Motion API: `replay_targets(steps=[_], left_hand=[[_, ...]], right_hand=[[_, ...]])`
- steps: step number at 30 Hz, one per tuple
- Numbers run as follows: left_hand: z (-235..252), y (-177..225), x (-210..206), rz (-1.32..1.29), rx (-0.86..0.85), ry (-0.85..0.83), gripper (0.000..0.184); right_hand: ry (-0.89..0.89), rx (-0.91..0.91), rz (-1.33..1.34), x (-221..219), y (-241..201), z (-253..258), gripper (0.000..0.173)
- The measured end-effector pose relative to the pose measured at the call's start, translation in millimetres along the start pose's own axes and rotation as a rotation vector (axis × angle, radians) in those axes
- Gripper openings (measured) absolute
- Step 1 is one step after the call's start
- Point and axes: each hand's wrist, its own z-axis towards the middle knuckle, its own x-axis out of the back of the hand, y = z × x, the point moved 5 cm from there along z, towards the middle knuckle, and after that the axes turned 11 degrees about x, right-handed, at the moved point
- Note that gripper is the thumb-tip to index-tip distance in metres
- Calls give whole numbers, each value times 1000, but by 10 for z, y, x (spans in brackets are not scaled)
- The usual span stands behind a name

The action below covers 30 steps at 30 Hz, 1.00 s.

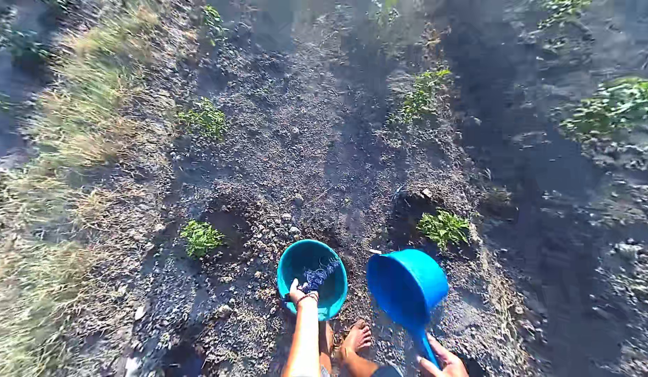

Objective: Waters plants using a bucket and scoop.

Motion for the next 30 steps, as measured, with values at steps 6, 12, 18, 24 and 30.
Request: replay_targets(steps=[6,12,18,24,30], left_hand=[[-965,473,-774,550,-21,-304,23],[-2035,724,-1727,872,-93,-508,34],[-2569,653,-2839,960,-176,-536,27],[-2685,355,-4203,1067,-225,-666,16],[-2518,142,-5492,1124,-161,-793,15]], right_hand=[[-295,49,-422,-104,-758,716,54],[-799,143,-980,-797,-1293,2210,55],[-789,22,-1010,-973,-2132,3538,41],[-687,-237,-759,-808,-2271,4621,34],[-380,-446,121,-395,-2107,5759,36]])
